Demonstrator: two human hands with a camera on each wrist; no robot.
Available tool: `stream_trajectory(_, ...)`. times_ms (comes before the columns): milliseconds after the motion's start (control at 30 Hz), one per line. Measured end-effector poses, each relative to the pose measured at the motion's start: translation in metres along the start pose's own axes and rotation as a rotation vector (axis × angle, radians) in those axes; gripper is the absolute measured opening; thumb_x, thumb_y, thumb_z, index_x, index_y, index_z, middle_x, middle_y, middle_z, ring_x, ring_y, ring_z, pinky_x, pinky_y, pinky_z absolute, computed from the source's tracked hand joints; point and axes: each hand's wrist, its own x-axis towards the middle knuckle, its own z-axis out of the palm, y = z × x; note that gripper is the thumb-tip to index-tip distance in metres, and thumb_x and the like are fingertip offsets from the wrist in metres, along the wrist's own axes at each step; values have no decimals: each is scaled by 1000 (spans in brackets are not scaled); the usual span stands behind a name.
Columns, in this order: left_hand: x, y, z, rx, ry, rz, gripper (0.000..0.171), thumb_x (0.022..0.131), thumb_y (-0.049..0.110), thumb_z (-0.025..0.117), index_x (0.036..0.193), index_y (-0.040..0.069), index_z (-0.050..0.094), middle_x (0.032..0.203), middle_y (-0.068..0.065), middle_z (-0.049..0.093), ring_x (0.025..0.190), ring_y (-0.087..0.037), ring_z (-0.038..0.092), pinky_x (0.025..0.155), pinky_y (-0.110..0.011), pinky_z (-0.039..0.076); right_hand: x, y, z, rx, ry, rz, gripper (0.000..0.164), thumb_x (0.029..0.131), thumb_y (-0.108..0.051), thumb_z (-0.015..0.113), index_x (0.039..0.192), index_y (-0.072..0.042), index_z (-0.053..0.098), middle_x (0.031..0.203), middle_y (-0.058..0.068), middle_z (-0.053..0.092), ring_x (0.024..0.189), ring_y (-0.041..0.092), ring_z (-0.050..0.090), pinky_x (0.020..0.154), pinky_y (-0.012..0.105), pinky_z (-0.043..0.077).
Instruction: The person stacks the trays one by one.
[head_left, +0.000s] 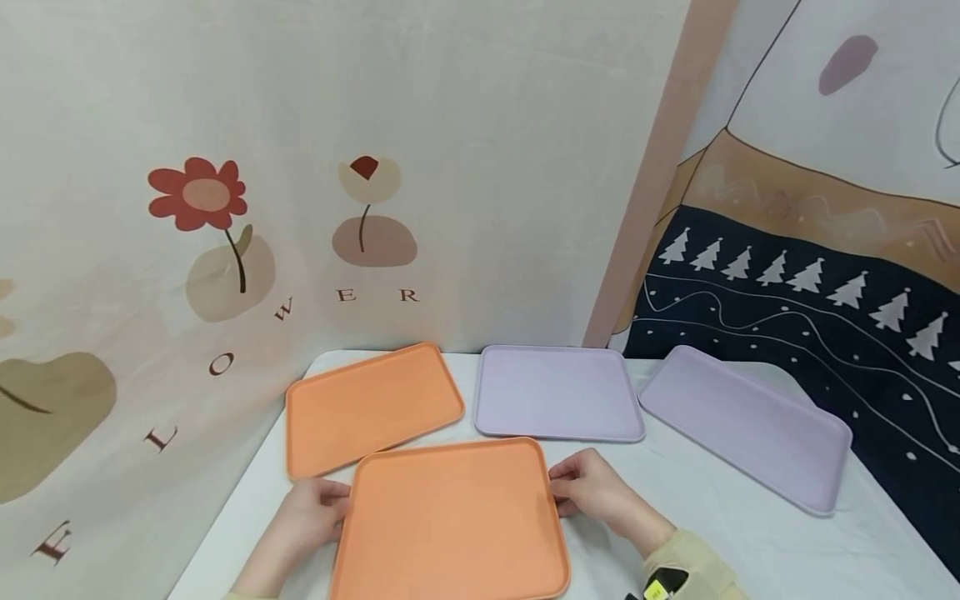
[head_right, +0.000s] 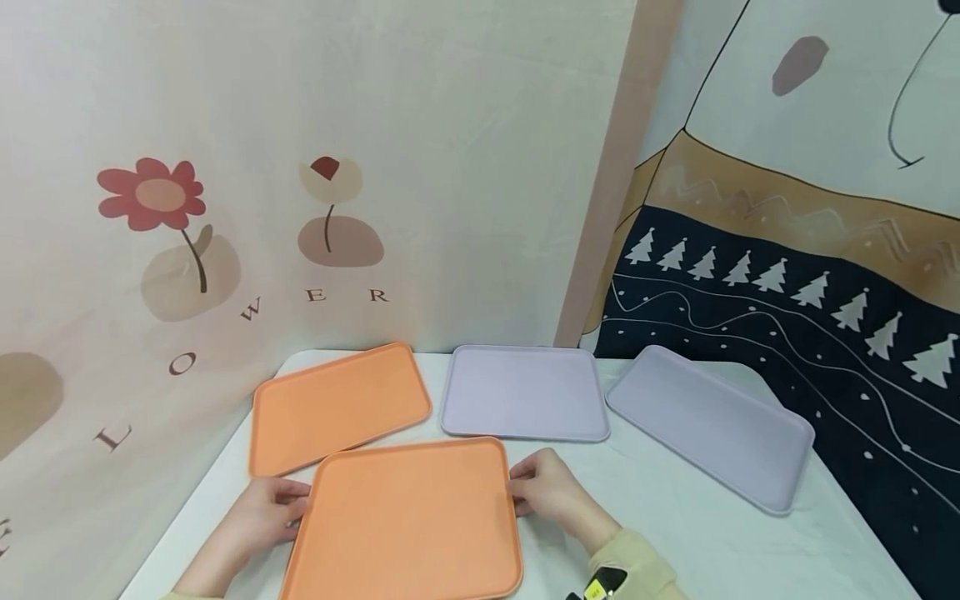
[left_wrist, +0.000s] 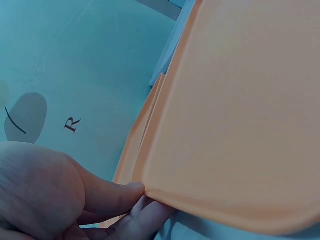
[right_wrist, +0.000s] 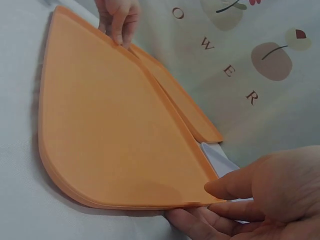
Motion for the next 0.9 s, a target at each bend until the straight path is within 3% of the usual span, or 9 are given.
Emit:
stream_trajectory(300,0,-6,1,-18,26,18,22,99,-5,63,117,-17,66,98,-14,70,89,-24,71,70,-40,65,4,4,3,-8,8,-14,16,92,9,69,107,17,70,86,13,71,72,19,71,64,34,65)
stream_trajectory(567,1,-7,2,-1,26,31,21,99,-4,63,116,-17,66,97,-13,71,88,-24,71,68,-40,64,4,5,7,-41,59,-22,19,89,13,69,107,17,68,87,16,67,72,18,69,63,36,65)
stream_trajectory(900,1,-6,3,-24,42,36,21,99,-5,63,117,-17,67,98,-12,72,88,-24,72,68,-40,65,2,4,8,-65,91,-18,20,91,11,71,110,16,69,87,11,68,73,18,69,62,35,64)
